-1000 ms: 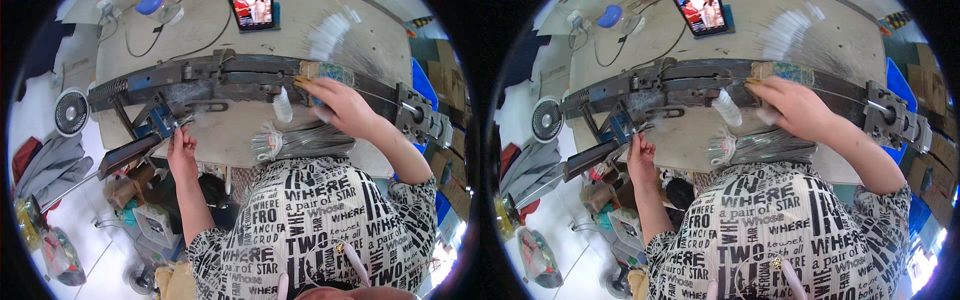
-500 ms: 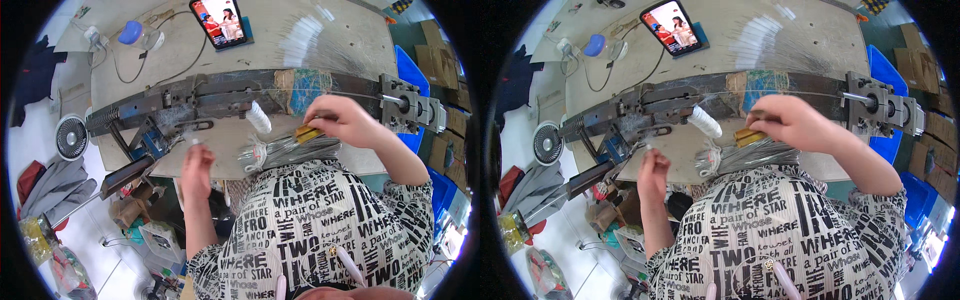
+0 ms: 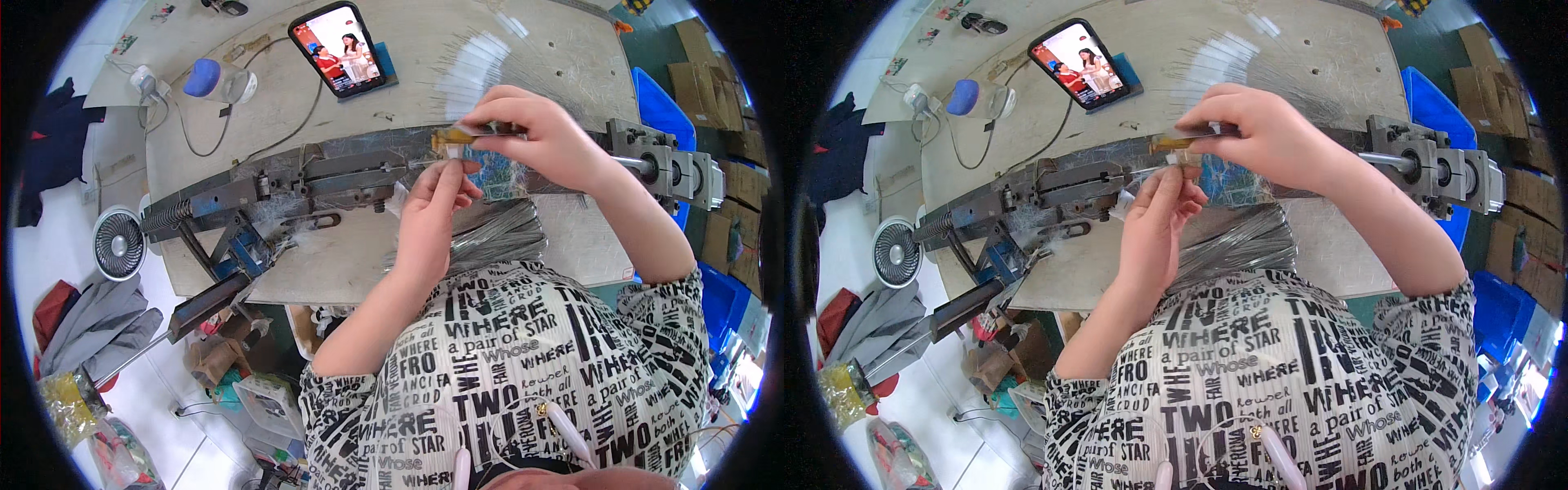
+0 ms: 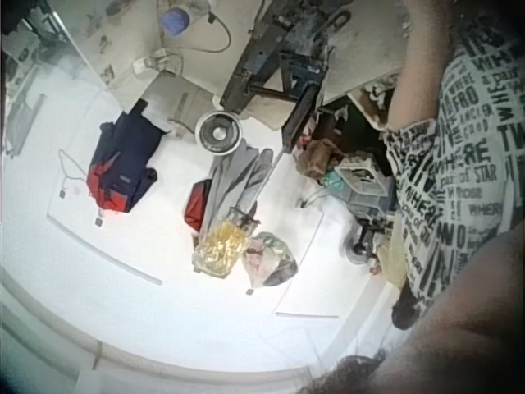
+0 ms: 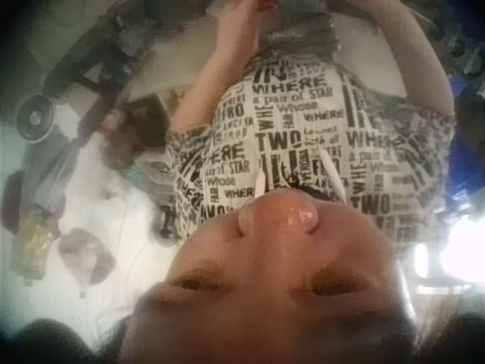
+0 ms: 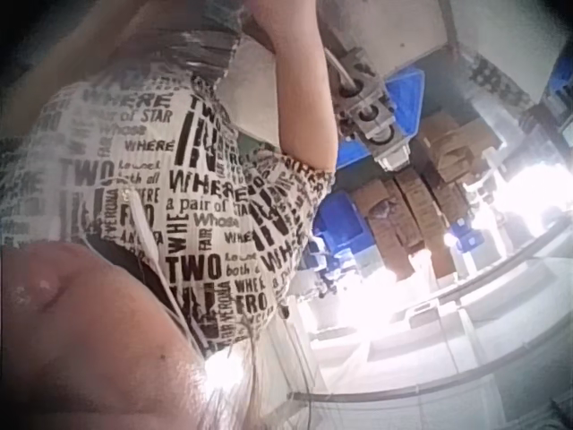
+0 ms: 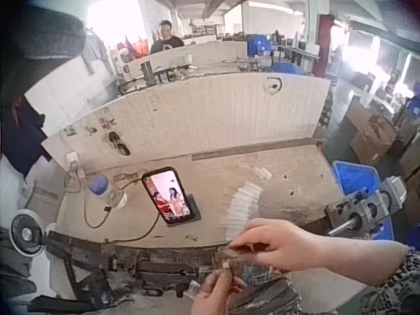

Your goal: The person manufactures wire brushes by repeatedly placing wire stems into a twisting machine, aligning bristles with a small block, and operating the machine to twist them together.

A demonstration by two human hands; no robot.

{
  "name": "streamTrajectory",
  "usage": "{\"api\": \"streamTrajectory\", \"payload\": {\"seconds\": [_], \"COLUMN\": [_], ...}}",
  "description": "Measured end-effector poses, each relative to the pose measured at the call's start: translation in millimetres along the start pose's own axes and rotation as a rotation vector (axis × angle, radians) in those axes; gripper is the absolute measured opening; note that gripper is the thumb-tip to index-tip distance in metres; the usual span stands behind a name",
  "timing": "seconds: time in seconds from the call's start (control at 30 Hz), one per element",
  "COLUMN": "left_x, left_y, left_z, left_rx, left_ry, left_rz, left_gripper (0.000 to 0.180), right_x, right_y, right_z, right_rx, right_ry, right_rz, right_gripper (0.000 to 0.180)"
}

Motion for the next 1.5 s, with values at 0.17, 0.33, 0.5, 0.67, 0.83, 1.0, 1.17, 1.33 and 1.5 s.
{"api": "streamTrajectory", "payload": {"seconds": [0.17,0.33,0.5,0.67,0.83,1.0,1.17,1.33,1.5], "left_x": [-7,4,8,11,11,9,7,8,8], "left_y": [0,-9,-12,-13,-14,-16,-14,-15,-16], "left_z": [-8,-4,-2,-3,-6,-4,-3,-3,-4], "left_rx": [0.034,-0.026,-0.007,0.019,0.024,0.016,0.032,0.05,0.077], "left_ry": [0.04,0.022,0.14,0.169,0.256,0.195,0.19,0.179,0.184], "left_rz": [-0.151,-0.216,-0.667,-0.693,-0.764,-0.735,-0.695,-0.661,-0.643], "left_gripper": [0.03,0.045,0.069,0.065,0.066,0.072,0.071,0.07,0.069], "right_x": [7,14,-3,1,12,-6,4,6,13], "right_y": [15,8,14,40,44,36,41,44,47], "right_z": [5,6,-5,-26,-25,-32,-23,-21,-22], "right_rx": [-0.065,-0.017,-0.014,-0.238,-0.241,-0.209,-0.259,-0.301,-0.344], "right_ry": [-0.001,-0.016,-0.069,-0.284,-0.24,-0.185,-0.26,-0.26,-0.247], "right_rz": [-0.143,-0.251,-0.212,-0.495,-0.758,-0.821,-0.896,-0.926,-0.928], "right_gripper": [0.02,0.016,0.016,0.017,0.021,0.022,0.017,0.016,0.016]}}
Point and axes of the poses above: each hand's wrist, its own z-axis towards the middle knuckle, its own x-axis out of the palm, y = z × x, the point moved 5 cm from there along z, towards the middle knuckle, and after that the axes turned 8 degrees about y, right-handed, at the moved point
